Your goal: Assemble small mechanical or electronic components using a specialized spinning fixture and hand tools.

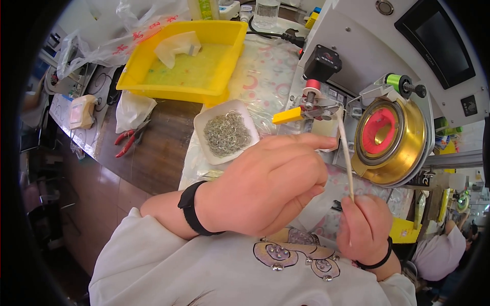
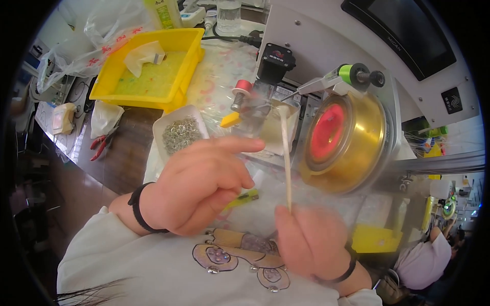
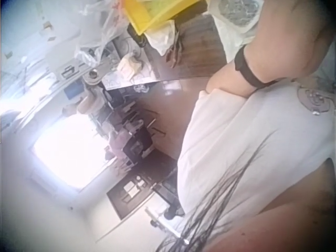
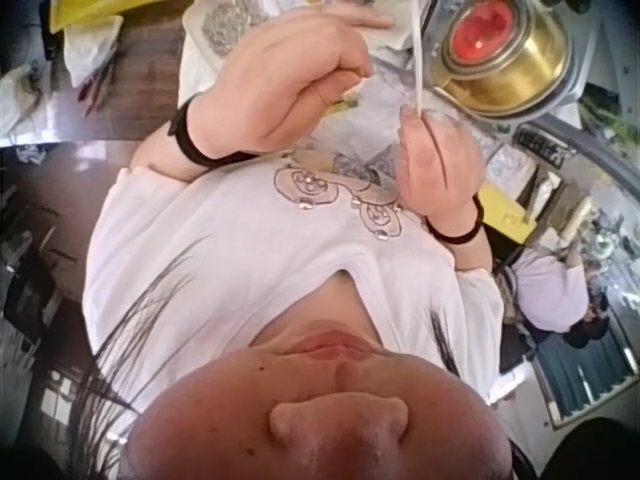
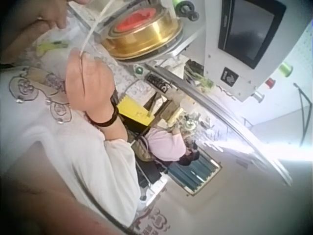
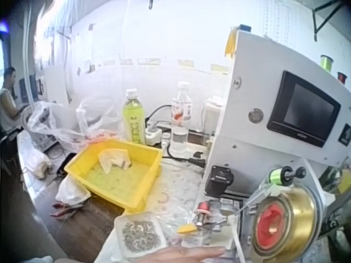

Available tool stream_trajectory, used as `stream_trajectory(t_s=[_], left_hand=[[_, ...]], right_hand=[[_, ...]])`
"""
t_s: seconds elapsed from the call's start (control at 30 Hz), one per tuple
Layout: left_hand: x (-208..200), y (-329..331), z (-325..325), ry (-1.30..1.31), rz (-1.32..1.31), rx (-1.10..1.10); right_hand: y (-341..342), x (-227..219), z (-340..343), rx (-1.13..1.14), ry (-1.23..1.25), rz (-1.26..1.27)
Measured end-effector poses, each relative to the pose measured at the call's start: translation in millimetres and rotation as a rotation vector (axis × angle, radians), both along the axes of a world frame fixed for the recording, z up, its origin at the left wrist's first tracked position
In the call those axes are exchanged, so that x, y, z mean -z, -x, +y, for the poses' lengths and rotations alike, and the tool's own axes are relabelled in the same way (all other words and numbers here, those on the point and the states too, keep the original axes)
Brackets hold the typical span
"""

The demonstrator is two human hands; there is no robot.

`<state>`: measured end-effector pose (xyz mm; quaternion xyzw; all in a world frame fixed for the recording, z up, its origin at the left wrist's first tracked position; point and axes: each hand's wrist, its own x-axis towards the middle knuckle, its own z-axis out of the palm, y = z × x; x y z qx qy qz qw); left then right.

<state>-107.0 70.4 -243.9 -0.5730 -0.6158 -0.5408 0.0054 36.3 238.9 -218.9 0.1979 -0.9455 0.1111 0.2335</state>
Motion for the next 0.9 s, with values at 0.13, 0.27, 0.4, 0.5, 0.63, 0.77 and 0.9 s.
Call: stream_trajectory(t_s=[0.13, 0.27, 0.4, 0.5, 0.63, 0.77, 0.9], left_hand=[[1, -4, 5, -0.009, -0.028, 0.000], [0, -5, 7, -0.026, -0.015, -0.025], [0, -4, 7, -0.033, -0.015, -0.045], [-1, -3, -1, -0.011, 0.009, -0.041], [-2, -5, 3, -0.015, -0.005, -0.070], [1, -5, 3, -0.034, 0.005, -0.075], [5, -7, 6, -0.016, -0.038, -0.093]], right_hand=[[23, 39, 0, 0.149, -0.070, -0.124], [23, 50, 0, 0.253, -0.128, -0.230], [0, 36, 5, 0.340, -0.115, -0.371], [-38, 25, 23, 0.396, -0.141, -0.430], [-73, 36, 65, 0.647, -0.087, -0.316], [-90, 53, 85, 0.811, -0.105, -0.393], [-90, 60, 88, 0.806, 0.035, -0.398]])
